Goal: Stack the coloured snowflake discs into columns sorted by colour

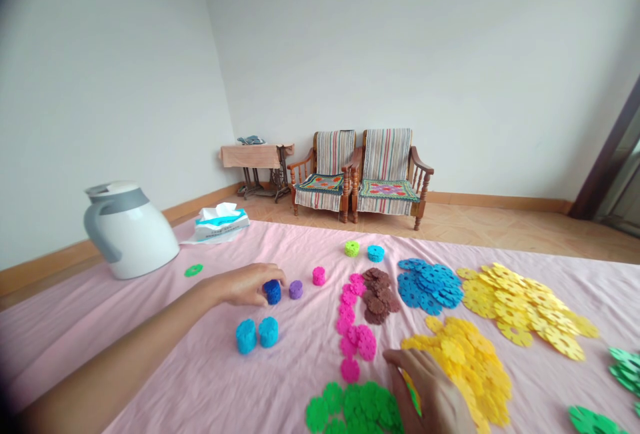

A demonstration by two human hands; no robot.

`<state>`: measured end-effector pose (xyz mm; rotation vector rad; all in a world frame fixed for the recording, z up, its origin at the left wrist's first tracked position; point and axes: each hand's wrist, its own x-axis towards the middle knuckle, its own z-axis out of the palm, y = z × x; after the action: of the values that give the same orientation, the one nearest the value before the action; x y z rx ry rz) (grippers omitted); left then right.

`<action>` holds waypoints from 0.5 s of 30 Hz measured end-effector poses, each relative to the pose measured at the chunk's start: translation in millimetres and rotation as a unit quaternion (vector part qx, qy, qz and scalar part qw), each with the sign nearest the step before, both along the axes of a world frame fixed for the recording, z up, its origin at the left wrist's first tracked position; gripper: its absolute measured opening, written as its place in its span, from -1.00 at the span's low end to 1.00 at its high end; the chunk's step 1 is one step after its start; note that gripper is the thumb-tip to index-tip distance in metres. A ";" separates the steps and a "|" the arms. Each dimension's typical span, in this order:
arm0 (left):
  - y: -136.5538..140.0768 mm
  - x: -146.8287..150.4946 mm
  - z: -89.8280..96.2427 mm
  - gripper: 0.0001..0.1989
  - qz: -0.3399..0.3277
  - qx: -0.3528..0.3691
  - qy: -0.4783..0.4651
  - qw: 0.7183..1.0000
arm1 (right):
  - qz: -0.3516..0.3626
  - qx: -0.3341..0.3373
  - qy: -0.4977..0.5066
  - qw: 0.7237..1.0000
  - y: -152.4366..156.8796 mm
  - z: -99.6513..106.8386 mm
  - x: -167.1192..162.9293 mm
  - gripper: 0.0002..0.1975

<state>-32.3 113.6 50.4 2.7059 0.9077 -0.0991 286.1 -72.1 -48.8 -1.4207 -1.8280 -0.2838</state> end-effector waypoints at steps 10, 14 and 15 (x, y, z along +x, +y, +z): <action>-3.4 1.7 8.7 -0.66 0.005 -0.003 -0.022 1.000 | -0.004 -0.008 0.016 1.000 1.0 -2.9 -0.4 -0.69; -0.5 4.0 6.5 -0.69 -0.007 0.002 -0.012 1.000 | 0.009 -0.028 0.022 0.999 1.6 -4.2 0.6 -0.73; 0.3 4.2 5.9 -0.69 -0.012 0.000 -0.011 1.000 | 0.011 -0.032 0.024 0.999 1.8 -4.7 1.1 -0.74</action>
<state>-28.1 114.0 56.4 2.7127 0.8696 -0.0726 287.1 -70.4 -53.5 -1.4391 -1.8274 -0.1802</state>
